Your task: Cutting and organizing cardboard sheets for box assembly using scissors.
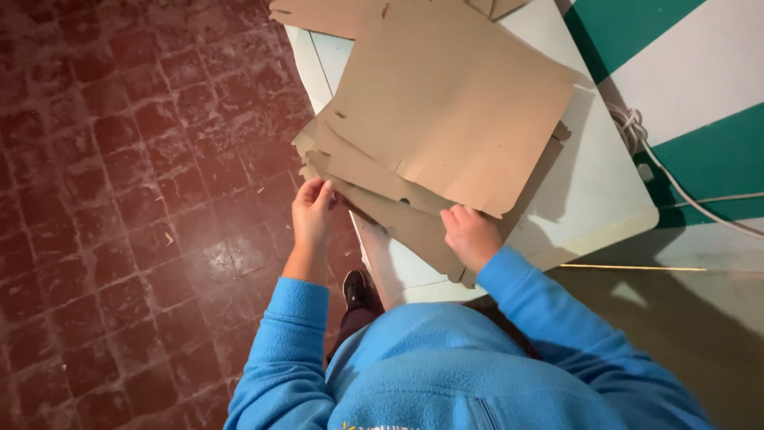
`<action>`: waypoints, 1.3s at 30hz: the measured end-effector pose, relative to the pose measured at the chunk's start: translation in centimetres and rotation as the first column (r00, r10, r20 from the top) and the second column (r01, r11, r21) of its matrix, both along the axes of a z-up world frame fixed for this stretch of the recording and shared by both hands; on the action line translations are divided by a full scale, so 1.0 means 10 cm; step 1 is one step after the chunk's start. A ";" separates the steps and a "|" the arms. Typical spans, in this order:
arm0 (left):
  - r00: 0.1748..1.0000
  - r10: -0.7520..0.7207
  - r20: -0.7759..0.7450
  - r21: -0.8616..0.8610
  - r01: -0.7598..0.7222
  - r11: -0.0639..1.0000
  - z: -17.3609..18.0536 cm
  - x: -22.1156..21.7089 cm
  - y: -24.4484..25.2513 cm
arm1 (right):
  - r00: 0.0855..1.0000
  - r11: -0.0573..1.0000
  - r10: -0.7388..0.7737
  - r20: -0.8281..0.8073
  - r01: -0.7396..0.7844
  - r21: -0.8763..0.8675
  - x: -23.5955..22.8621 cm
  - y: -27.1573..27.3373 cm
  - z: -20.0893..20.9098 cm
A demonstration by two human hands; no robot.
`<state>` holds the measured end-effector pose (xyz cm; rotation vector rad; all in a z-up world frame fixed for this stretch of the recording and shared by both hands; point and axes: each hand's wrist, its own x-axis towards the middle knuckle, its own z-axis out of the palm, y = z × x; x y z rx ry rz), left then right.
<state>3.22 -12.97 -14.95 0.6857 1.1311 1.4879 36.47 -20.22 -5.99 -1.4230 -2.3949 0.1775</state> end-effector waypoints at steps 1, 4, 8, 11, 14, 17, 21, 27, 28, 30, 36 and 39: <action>1.000 0.002 0.000 0.006 -0.002 1.000 -0.01 0.01 -0.02 | 1.000 1.000 0.002 0.000 -0.002 0.006 -0.06 0.00 0.05; 1.000 0.013 0.016 -0.027 -0.012 1.000 -0.05 0.04 -0.09 | 0.967 1.000 -0.014 0.255 0.018 -0.012 -0.20 -0.07 0.16; 0.996 0.043 -0.083 -0.053 -0.048 0.997 -0.14 0.12 -0.19 | 0.997 0.994 0.052 0.056 -0.057 0.096 -0.23 -0.03 0.18; 0.989 0.016 -0.149 -0.106 -0.032 0.994 -0.22 0.19 -0.29 | 0.997 0.983 0.048 0.067 -0.059 0.172 -0.17 -0.01 0.10; 0.986 -0.022 -0.164 -0.143 -0.001 0.990 -0.20 0.23 -0.32 | 0.995 0.988 0.029 0.093 -0.043 0.146 -0.12 0.00 0.10; 0.987 -0.025 -0.159 -0.177 -0.004 0.984 -0.20 0.26 -0.34 | 0.998 0.996 0.001 0.056 -0.007 0.092 -0.09 0.00 0.05; 0.987 0.008 -0.163 -0.189 -0.039 0.981 -0.21 0.31 -0.34 | 0.996 0.996 -0.085 -0.003 0.085 0.010 -0.12 0.09 0.05; 0.999 0.043 -0.013 -0.195 -0.045 0.980 -0.35 0.42 -0.41 | 0.999 1.000 0.029 0.033 -0.029 0.000 -0.07 0.16 0.05; 0.999 0.046 -0.012 -0.195 -0.047 0.980 -0.33 0.44 -0.39 | 0.999 0.999 0.032 0.034 -0.032 0.000 -0.06 0.17 0.04; 1.000 0.008 0.016 -0.196 -0.005 0.981 -0.29 0.49 -0.37 | 0.998 0.994 0.058 -0.013 -0.059 -0.097 -0.02 0.19 0.03; 0.985 0.017 -0.172 -0.127 -0.039 0.991 0.02 0.63 -0.26 | 0.945 0.969 -0.177 -0.276 0.119 -0.214 0.18 0.16 0.17; 0.965 0.048 -0.257 -0.126 -0.083 0.989 -0.09 0.67 -0.25 | 0.735 0.844 -0.536 -0.416 0.473 -0.253 0.56 0.29 0.19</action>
